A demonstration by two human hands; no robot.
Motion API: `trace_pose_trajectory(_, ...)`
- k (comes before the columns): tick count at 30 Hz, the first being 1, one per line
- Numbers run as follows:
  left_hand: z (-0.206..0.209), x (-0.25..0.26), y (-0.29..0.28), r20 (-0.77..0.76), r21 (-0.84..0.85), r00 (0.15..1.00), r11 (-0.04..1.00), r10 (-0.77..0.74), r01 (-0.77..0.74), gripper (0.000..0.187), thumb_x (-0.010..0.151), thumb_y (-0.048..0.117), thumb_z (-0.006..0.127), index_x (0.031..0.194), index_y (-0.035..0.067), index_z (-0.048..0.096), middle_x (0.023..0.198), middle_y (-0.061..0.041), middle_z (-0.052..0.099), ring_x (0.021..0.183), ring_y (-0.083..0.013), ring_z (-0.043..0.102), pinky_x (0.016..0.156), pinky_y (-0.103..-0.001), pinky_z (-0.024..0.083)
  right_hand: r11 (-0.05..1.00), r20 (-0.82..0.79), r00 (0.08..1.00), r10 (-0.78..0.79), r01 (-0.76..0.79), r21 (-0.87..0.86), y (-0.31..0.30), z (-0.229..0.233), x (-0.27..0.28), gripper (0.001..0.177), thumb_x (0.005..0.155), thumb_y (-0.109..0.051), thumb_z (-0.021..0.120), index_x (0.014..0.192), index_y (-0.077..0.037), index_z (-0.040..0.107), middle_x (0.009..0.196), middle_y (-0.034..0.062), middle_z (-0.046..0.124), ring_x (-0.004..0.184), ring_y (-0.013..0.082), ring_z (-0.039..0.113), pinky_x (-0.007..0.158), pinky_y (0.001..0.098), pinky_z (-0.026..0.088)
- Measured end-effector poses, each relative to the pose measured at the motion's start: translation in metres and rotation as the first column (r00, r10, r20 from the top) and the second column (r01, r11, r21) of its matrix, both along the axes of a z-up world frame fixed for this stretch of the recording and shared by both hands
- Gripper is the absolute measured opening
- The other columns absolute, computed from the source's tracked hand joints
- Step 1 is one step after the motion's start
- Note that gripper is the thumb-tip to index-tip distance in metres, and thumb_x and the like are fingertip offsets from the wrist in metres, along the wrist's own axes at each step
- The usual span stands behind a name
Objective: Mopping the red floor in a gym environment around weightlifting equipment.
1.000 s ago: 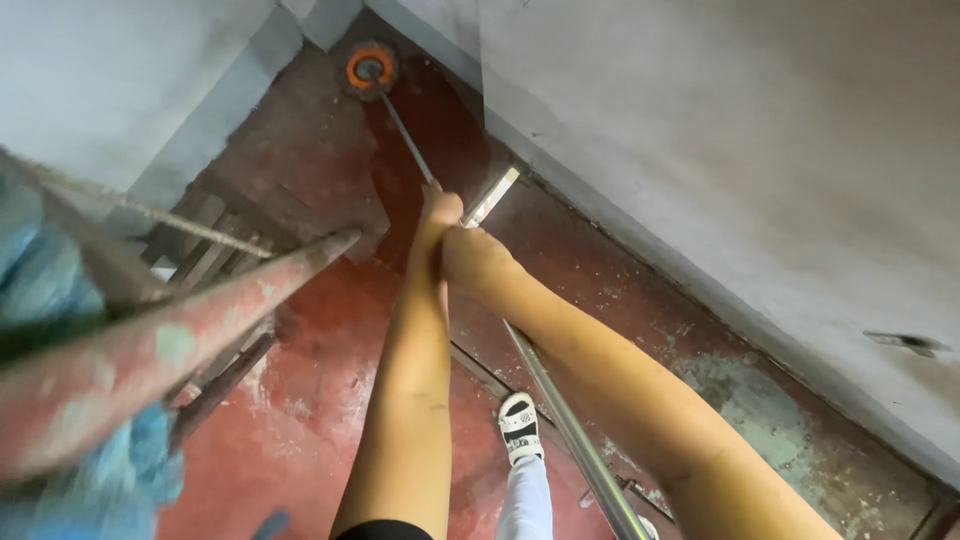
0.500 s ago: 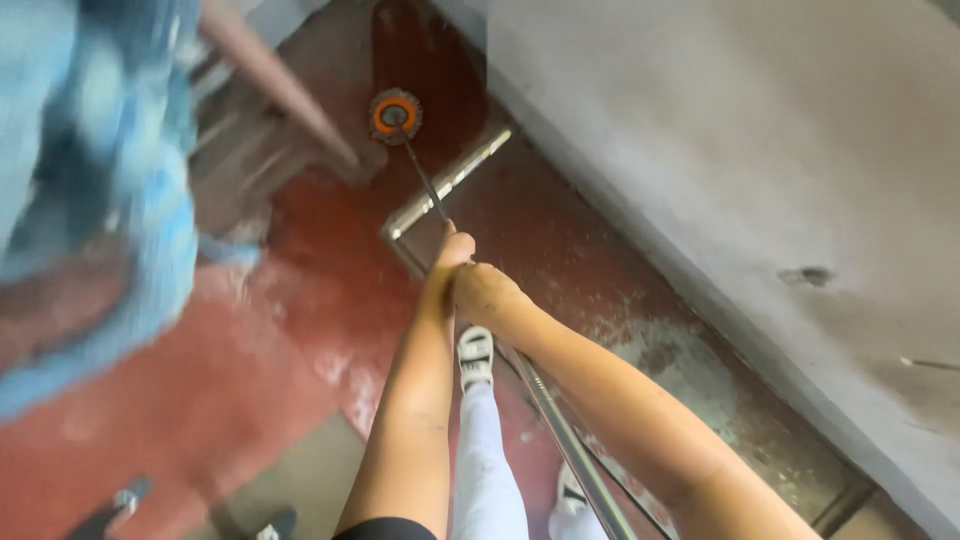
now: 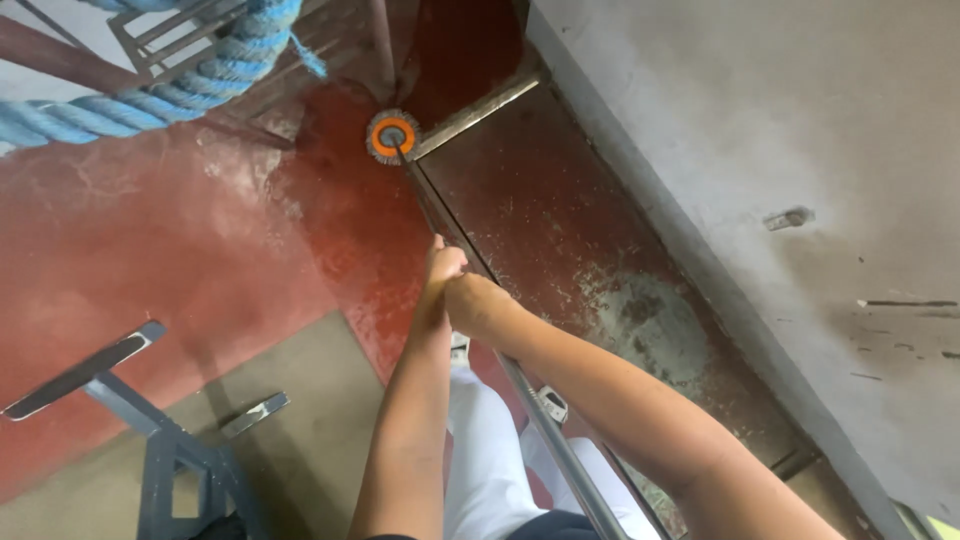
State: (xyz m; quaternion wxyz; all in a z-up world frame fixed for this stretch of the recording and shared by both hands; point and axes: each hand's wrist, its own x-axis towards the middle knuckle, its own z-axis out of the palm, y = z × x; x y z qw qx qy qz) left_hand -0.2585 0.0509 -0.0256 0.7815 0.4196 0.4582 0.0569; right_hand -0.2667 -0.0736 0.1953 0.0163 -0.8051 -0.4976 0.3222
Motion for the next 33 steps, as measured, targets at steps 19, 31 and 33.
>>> trace_pose_trajectory(19,0.025,0.035,0.124,-0.103,0.164,0.993,0.984,-0.050,0.066,0.076,0.083,0.007,0.046,0.157,0.005,0.030,0.158,-0.028,0.039,0.133,-0.0387,0.052,0.101,-0.042,0.051,0.991,0.132,0.982,0.134,-0.135,-0.001,0.126,-0.034,0.024,0.020,0.089,-0.013,0.063,0.097,-0.002,0.077,0.105,0.0193,0.075,0.094,0.0332,0.075,0.081,0.0412,0.060)
trace_pose_trajectory(31,0.044,-0.131,-0.038,-0.210,0.017,0.976,0.998,-0.062,0.067,0.101,0.073,-0.011,0.041,0.165,0.015,0.007,0.169,-0.020,0.015,0.143,-0.0442,0.041,0.091,-0.048,0.054,0.889,0.240,0.857,0.457,-0.432,-0.150,-0.032,0.004,-0.128,0.019,0.083,-0.010,0.067,0.097,-0.002,0.077,0.103,0.0183,0.074,0.092,0.0304,0.074,0.080,0.0378,0.059)
trace_pose_trajectory(33,0.058,-0.160,-0.077,-0.185,-0.094,0.983,0.995,0.015,-0.032,0.105,0.073,-0.011,0.042,0.167,0.018,0.005,0.167,-0.027,0.017,0.143,-0.0493,0.034,0.092,-0.045,0.047,0.930,0.226,0.902,0.368,-0.361,-0.074,-0.069,0.004,-0.153,0.018,0.084,-0.009,0.067,0.096,0.000,0.076,0.101,0.0192,0.075,0.090,0.0298,0.075,0.079,0.0376,0.059)
